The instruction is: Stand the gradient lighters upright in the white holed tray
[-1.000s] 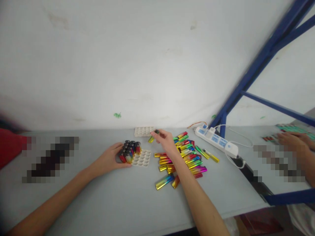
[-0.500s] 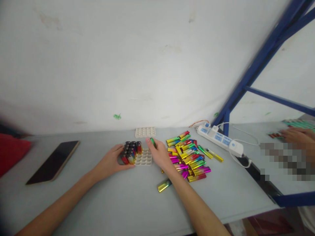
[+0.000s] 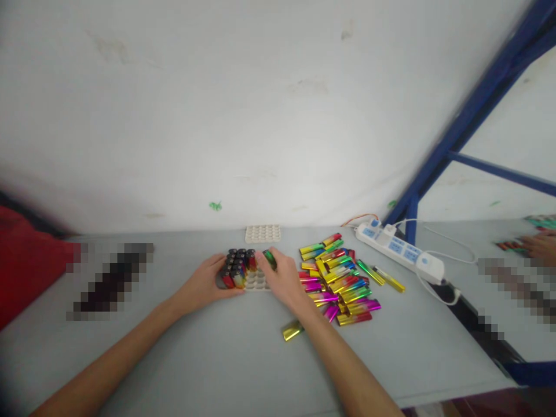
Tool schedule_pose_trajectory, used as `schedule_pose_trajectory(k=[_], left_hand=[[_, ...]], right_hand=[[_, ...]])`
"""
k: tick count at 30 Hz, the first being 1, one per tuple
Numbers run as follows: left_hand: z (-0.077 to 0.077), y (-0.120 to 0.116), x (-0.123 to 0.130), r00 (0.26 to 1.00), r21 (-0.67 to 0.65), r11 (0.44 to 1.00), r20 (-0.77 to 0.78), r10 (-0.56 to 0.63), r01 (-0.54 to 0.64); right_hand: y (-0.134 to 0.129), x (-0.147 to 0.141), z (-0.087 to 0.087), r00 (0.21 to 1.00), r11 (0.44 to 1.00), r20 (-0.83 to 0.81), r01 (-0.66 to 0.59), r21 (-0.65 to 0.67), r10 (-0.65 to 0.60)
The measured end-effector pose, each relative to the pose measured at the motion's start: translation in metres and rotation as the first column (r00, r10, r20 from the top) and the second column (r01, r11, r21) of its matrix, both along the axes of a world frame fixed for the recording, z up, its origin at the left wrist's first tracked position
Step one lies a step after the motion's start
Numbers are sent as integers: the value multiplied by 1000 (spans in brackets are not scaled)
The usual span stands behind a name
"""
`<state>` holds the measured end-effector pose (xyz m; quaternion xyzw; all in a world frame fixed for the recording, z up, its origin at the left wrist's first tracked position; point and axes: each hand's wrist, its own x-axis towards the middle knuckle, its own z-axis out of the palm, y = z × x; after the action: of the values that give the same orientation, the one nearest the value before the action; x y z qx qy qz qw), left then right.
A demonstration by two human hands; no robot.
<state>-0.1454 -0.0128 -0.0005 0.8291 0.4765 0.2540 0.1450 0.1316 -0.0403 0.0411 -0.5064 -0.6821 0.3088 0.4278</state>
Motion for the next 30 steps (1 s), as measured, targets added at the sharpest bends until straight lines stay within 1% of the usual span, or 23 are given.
schedule_pose_trajectory(k=[2, 4, 6, 7, 9, 10, 12, 14, 16, 18, 20, 23, 25, 28, 30], left_hand=[[0, 0, -1, 1000, -1, 1000, -2, -3, 3], [0, 1, -1, 1000, -9, 1000, -12, -8, 7], [1, 1, 0, 1000, -19, 1000, -24, -16, 15], [1, 1, 0, 999, -20, 1000, -27, -20, 19], [1, 0, 0, 999, -14, 1000, -28, -20, 20], [1, 0, 0, 1000, -9, 1000, -26, -17, 17], [1, 0, 0, 1000, 0, 1000, -23, -15, 15], [1, 0, 0, 1000, 2, 1000, -22, -16, 16], [3, 0, 1, 1000, -4, 1000, -19, -17, 17], [5, 0, 2, 1000, -19, 1000, -12, -21, 21], [6, 0, 2, 1000, -36, 999, -8, -29, 29], [5, 3, 0, 1000, -31, 999, -4, -9, 8], [4, 6, -2, 1000, -23, 1000, -4, -9, 9], [3, 11, -2, 1000, -22, 999, -1, -28, 28], [4, 11, -2, 1000, -21, 1000, -3, -18, 17]], right_hand=[[0, 3, 2, 997, 997, 63, -52, 61, 48], [-1, 7, 3, 982, 983, 171, -108, 149, 82], [-1, 10, 4, 947, 964, 317, -136, 227, 59], [-2, 11, 5, 920, 960, 390, -137, 244, 32], [-2, 12, 5, 869, 968, 495, -115, 223, -11], [-3, 12, 5, 857, 975, 515, -104, 195, -11], [-3, 12, 3, 866, 984, 499, -117, 135, 34], [-2, 10, 0, 879, 980, 467, -168, 106, 100], [-1, 9, -2, 866, 973, 477, -214, 83, 150], [-2, 7, -2, 834, 971, 528, -228, 66, 160], [-4, 2, 1, 787, 970, 604, -226, 90, 127], [-8, -9, 10, 692, 960, 720, -230, 161, 45], [-11, -18, 16, 644, 965, 765, -208, 160, 12], [-13, -27, 22, 611, 983, 791, -141, 119, -8], [-14, -27, 23, 608, 990, 794, -117, 74, 13]])
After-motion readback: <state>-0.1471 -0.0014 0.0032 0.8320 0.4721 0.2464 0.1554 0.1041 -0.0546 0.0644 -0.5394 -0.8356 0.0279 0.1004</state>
